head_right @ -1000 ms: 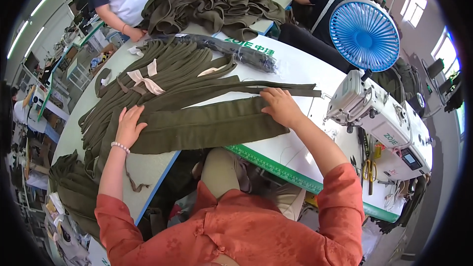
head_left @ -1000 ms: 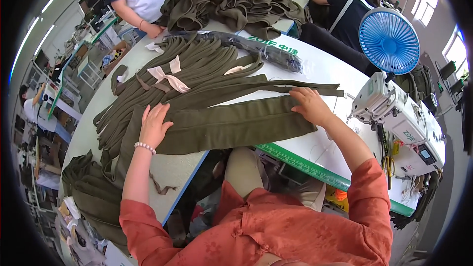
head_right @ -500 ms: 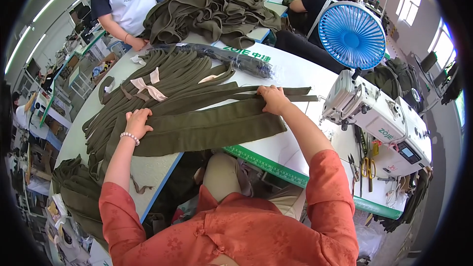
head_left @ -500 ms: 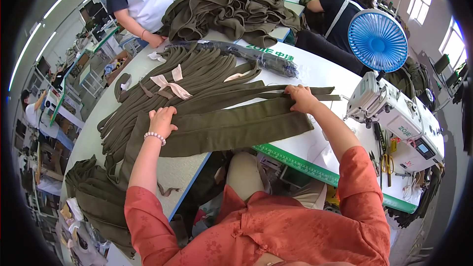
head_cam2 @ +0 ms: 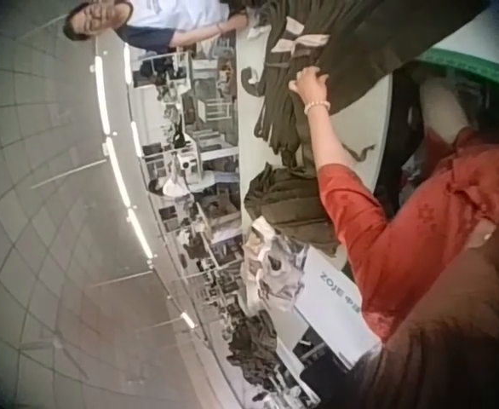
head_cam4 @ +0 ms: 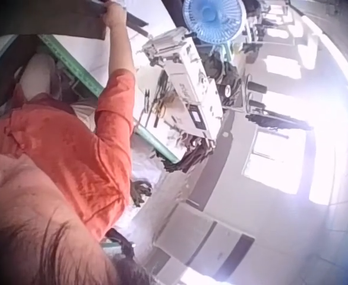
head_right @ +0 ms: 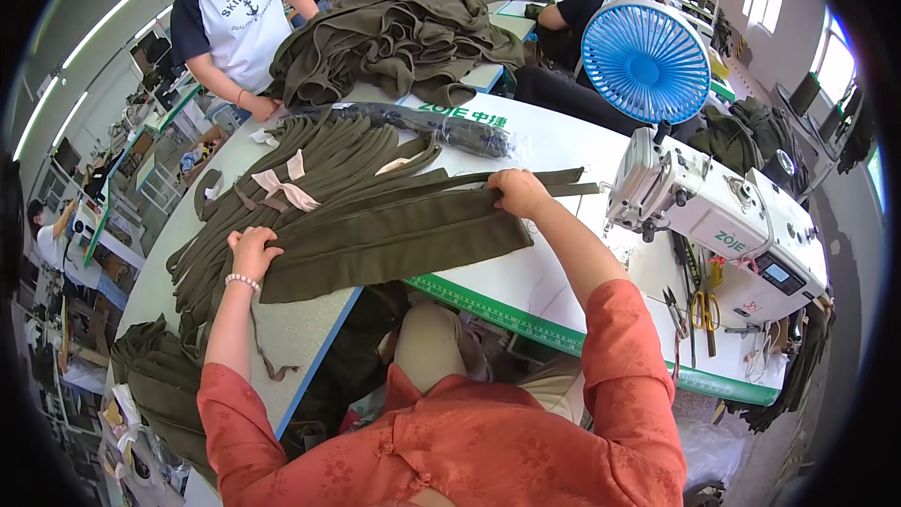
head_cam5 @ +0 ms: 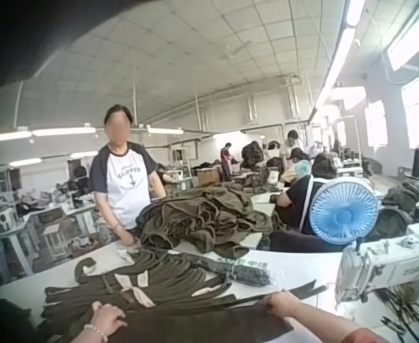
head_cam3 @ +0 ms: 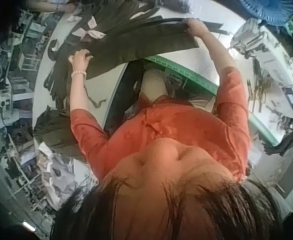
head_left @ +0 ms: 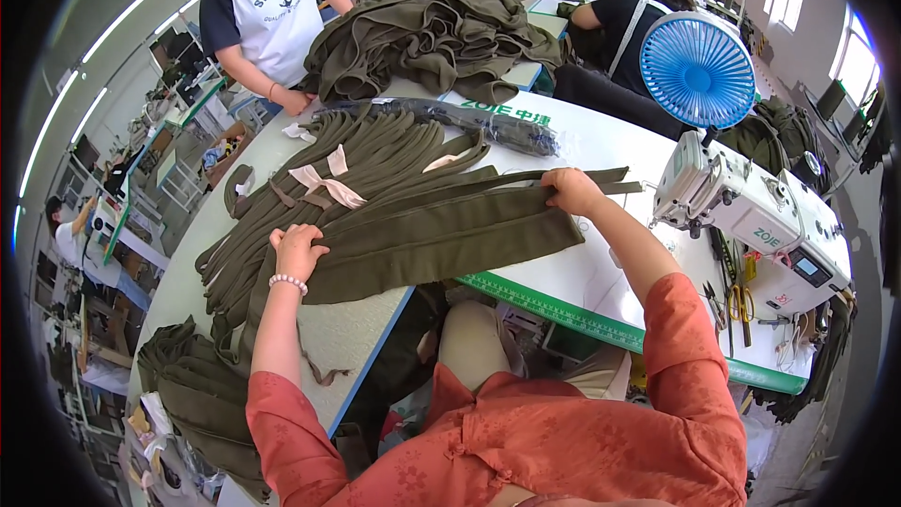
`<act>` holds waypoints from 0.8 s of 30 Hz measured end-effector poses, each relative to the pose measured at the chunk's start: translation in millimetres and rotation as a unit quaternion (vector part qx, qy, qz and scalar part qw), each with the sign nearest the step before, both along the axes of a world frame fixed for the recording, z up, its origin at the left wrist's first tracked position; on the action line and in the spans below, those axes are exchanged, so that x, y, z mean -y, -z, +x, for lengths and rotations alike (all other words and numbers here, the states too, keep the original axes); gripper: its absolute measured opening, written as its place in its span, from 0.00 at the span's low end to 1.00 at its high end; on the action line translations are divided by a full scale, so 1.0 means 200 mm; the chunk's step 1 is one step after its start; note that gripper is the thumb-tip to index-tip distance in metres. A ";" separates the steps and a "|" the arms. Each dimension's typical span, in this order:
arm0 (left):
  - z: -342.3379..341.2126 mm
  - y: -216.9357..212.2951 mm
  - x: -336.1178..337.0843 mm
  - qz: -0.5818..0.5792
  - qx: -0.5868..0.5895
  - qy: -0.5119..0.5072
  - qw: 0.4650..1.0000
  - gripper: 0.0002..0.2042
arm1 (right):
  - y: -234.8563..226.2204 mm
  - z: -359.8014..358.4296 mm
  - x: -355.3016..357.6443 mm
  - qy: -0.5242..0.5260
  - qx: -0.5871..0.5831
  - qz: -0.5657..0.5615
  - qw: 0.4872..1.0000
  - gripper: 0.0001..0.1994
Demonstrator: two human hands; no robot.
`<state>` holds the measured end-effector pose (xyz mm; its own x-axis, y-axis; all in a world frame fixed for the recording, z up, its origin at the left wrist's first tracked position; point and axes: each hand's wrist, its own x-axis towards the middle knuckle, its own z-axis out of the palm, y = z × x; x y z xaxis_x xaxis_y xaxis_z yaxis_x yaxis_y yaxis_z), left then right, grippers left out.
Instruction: Sewing fabric straps using a sewing machine.
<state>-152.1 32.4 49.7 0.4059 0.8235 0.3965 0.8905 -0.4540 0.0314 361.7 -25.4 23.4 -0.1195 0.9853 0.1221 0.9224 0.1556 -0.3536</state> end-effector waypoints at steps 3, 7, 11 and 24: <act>-0.04 0.02 -0.01 -0.033 0.020 -0.033 0.999 0.12 | -0.02 -0.02 -0.02 0.003 -0.024 -0.054 0.998 0.18; -0.10 0.03 -0.06 -0.070 0.021 -0.054 0.996 0.13 | -0.05 -0.05 -0.10 -0.001 -0.050 -0.122 0.991 0.20; -0.15 0.06 -0.08 -0.094 0.037 -0.082 0.992 0.14 | 0.05 -0.05 -0.18 0.011 -0.140 -0.121 0.983 0.22; -0.30 0.06 -0.11 -0.159 0.243 -0.139 0.947 0.11 | 0.07 -0.02 -0.21 0.031 -0.349 -0.081 0.933 0.12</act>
<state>-211.5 55.0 36.8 -0.0102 0.9807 0.1951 0.8196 -0.1035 0.5635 358.1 16.1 9.4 -0.0076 1.0000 -0.0017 0.4642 0.0020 -0.8857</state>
